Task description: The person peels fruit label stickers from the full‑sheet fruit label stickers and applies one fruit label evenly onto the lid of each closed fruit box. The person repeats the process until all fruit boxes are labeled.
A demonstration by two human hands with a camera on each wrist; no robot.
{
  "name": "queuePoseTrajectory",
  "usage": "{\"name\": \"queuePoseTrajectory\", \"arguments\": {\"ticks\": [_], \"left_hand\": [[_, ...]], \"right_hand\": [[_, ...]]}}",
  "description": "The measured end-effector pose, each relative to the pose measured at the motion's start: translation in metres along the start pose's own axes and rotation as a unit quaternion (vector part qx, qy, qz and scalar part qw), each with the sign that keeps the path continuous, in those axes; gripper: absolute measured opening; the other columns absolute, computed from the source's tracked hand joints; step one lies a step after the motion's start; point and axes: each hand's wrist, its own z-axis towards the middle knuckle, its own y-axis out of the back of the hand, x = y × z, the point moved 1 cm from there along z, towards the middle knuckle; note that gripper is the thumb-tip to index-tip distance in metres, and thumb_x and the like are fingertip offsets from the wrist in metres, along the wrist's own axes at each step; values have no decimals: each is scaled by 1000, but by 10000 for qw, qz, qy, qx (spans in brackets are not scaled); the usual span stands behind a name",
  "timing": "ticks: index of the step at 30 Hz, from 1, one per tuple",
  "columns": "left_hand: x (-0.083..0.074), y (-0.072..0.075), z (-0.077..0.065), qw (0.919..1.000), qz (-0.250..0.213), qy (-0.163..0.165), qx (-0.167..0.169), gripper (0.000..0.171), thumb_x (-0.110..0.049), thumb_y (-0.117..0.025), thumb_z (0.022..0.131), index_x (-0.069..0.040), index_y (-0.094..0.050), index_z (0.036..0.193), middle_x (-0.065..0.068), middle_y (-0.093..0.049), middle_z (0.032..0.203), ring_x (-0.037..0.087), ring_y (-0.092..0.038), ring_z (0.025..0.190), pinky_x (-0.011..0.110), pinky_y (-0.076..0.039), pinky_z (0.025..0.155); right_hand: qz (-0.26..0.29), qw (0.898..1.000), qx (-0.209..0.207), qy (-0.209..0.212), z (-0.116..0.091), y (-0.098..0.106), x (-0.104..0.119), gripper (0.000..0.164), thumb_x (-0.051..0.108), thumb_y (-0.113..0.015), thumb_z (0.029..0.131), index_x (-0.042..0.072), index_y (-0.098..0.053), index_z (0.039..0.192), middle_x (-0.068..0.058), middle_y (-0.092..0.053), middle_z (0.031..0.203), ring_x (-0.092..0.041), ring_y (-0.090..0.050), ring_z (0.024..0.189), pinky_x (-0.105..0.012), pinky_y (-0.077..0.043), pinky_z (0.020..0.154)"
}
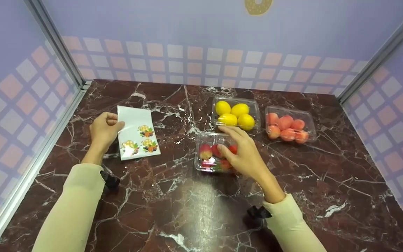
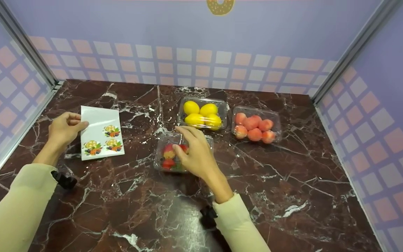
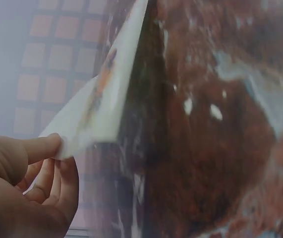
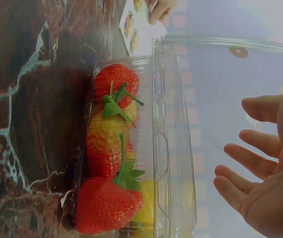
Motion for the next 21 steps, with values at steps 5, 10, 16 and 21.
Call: {"name": "queuePoseTrajectory", "arguments": {"ticks": [5,10,16,21], "left_hand": [[-16,0,-8,9996,-261,-36,83,32,-21,-75,97,-5,-68,124,11,-73,114,18,-61,98,25,-48,85],[-38,2,-20,9980,-558,-139,271,32,-23,-76,96,-7,-68,123,6,-70,111,16,-61,97,26,-52,81],[-68,8,-40,9922,-1058,-360,558,34,-24,-78,97,-8,-66,125,4,-67,112,16,-64,101,29,-55,84],[-91,8,-58,9827,-1593,-646,693,29,-16,-79,96,-6,-65,121,4,-66,108,16,-65,98,27,-56,86]], "right_hand": [[165,9998,-85,89,2,0,1,52,13,-77,98,7,-62,147,-7,-64,146,-23,-57,137,-42,-41,120],[360,9992,-139,122,4,1,4,50,12,-76,98,6,-63,146,-6,-64,147,-20,-58,136,-40,-45,116],[737,9971,-198,-48,6,3,10,48,11,-75,99,2,-63,145,-9,-64,146,-23,-62,131,-37,-52,110],[1337,9904,-336,-129,8,6,16,47,9,-75,100,2,-63,144,-10,-64,146,-23,-64,128,-31,-55,107]]}}
